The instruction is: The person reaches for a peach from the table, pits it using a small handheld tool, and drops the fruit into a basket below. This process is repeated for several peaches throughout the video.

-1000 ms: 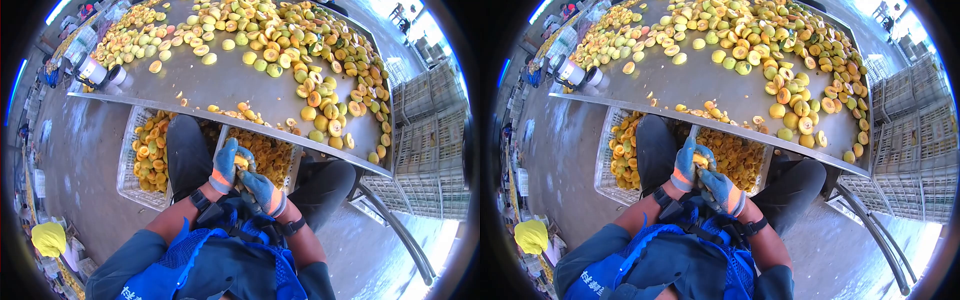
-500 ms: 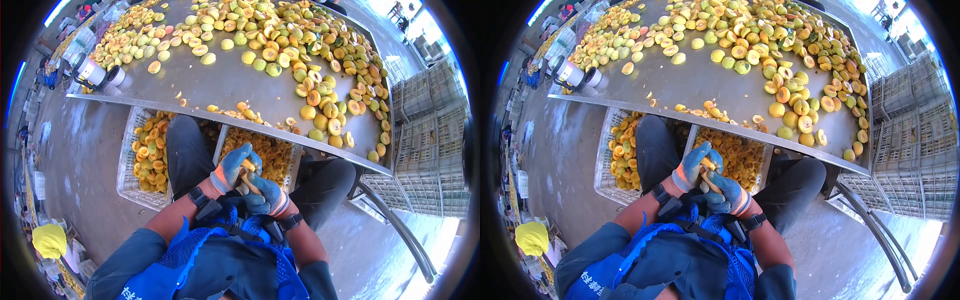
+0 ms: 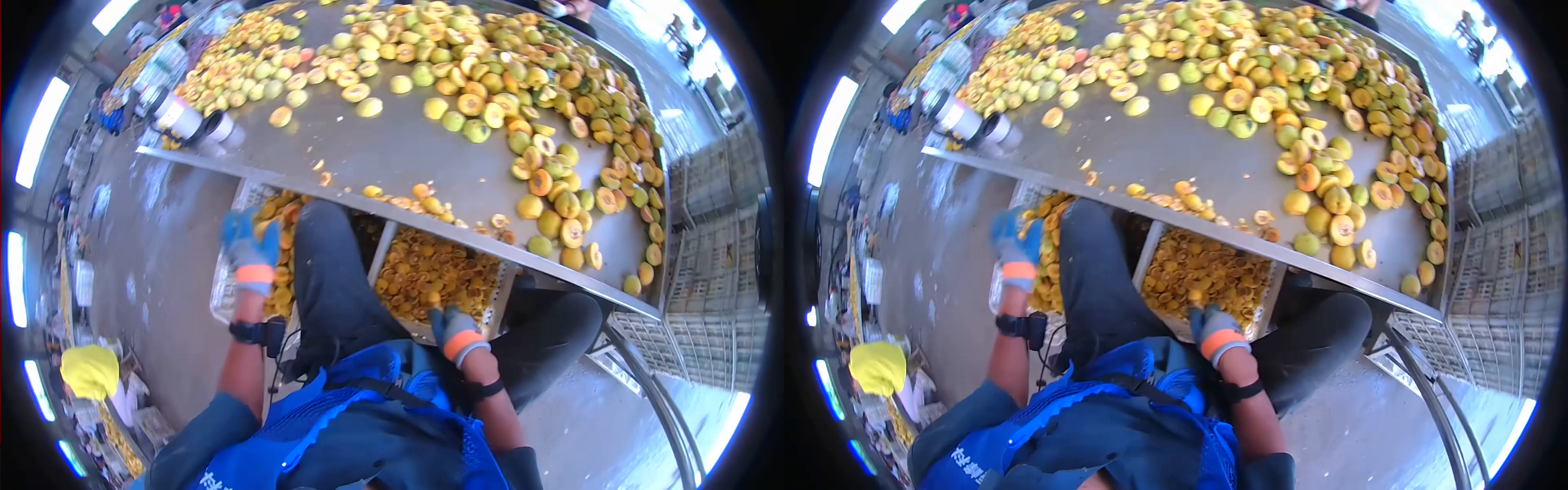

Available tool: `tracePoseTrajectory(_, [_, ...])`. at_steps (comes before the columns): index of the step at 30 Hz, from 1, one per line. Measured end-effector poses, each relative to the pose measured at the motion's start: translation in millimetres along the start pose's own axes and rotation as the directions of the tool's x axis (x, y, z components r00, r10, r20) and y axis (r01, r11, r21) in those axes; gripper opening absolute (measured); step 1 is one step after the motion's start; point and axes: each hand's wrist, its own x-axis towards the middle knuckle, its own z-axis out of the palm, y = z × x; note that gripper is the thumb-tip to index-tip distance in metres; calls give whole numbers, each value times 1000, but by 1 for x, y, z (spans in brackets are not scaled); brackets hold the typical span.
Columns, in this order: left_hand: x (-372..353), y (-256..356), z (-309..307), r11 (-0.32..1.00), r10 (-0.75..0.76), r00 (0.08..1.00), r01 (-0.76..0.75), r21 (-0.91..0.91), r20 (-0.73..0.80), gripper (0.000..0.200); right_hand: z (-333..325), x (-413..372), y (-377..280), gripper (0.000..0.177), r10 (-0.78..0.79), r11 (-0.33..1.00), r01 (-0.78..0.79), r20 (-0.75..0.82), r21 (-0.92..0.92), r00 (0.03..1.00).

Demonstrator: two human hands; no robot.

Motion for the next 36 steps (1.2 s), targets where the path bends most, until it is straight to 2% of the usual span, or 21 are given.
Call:
tracePoseTrajectory(2, [16, 13, -9, 976, 207, 948, -215, -9, -240, 26, -13, -4, -11, 52, -24, 999, 25, -11, 35, 1000])
tracePoseTrajectory(5, [28, 82, -1, 812, 110, 985, -10, -583, 136, 23, -21, -11, -17, 50, -21, 992, 29, -68, 120, 997])
tracePoseTrajectory(7, [33, 148, 10, 713, 286, 945, -97, -695, 161, 22, -27, -8, -16, 50, -12, 988, 25, -83, 153, 996])
tracePoseTrajectory(9, [29, 210, 41, 531, 418, 887, -65, -845, 195, 23, -28, -7, -10, 49, 2, 988, 4, -42, 154, 999])
tracePoseTrajectory(11, [29, 272, 72, 438, 584, 800, -167, -884, 138, 25, -20, -7, 3, 56, -24, 992, 25, -12, 126, 1000])
tracePoseTrajectory(13, [27, 329, 98, 443, 666, 731, -229, -866, 147, 31, -6, -3, 18, 56, -26, 990, 22, 25, 136, 999])
tracePoseTrajectory(14, [25, 353, 105, 462, 687, 705, -237, -855, 176, 33, -8, -4, 18, 55, -41, 991, 34, 53, 132, 998])
tracePoseTrajectory(16, [22, 389, 118, 497, 722, 652, -255, -829, 232, 38, -13, -7, 16, 53, -34, 967, 45, -49, 250, 998])
tracePoseTrajectory(19, [21, 406, 144, 586, 762, 579, -424, -690, 292, 41, -19, -7, 18, 51, -51, 942, 78, -91, 327, 995])
tracePoseTrajectory(21, [19, 401, 147, 569, 733, 618, -327, -754, 285, 42, -22, -6, 18, 52, -74, 951, 80, -34, 300, 997])
tracePoseTrajectory(23, [22, 392, 143, 556, 692, 647, -193, -808, 322, 42, -28, -9, 14, 50, -20, 924, 68, -129, 376, 991])
tracePoseTrajectory(24, [24, 382, 139, 509, 634, 605, 142, -849, 482, 42, -28, -11, 10, 49, -2, 908, 72, -167, 413, 986])
tracePoseTrajectory(26, [35, 357, 123, 295, 576, 388, 723, -625, 720, 43, -26, -6, 8, 41, 44, 821, 116, -264, 560, 963])
tracePoseTrajectory(27, [34, 342, 117, 73, 597, 376, 854, -515, 709, 44, -27, -5, 7, 36, 41, 797, 157, -311, 584, 950])
tracePoseTrajectory(28, [30, 326, 110, -157, 619, 376, 919, -361, 689, 45, -35, -10, -4, 26, 68, 718, 204, -358, 666, 931])
tracePoseTrajectory(29, [29, 312, 99, -376, 638, 390, 910, -174, 664, 46, -38, -13, -8, 21, 8, 716, 315, -459, 623, 888])
tracePoseTrajectory(30, [30, 296, 86, -407, 653, 350, 910, -78, 671, 48, -41, -14, -7, 21, -31, 725, 291, -392, 624, 919])
tracePoseTrajectory(32, [21, 275, 72, -480, 642, 410, 874, -77, 648, 49, -61, -22, -26, 22, -51, 702, 244, -295, 669, 954])
tracePoseTrajectory(33, [18, 267, 67, -516, 640, 441, 854, -73, 629, 49, -64, -23, -35, 21, -82, 669, 363, -422, 649, 903])
tracePoseTrajectory(34, [13, 258, 64, -529, 652, 448, 847, -56, 611, 50, -69, -23, -39, 21, -106, 666, 366, -403, 650, 909])
tracePoseTrajectory(36, [0, 247, 53, -552, 547, 494, 820, -152, 676, 49, -82, -24, -48, 20, -139, 657, 358, -361, 663, 922])
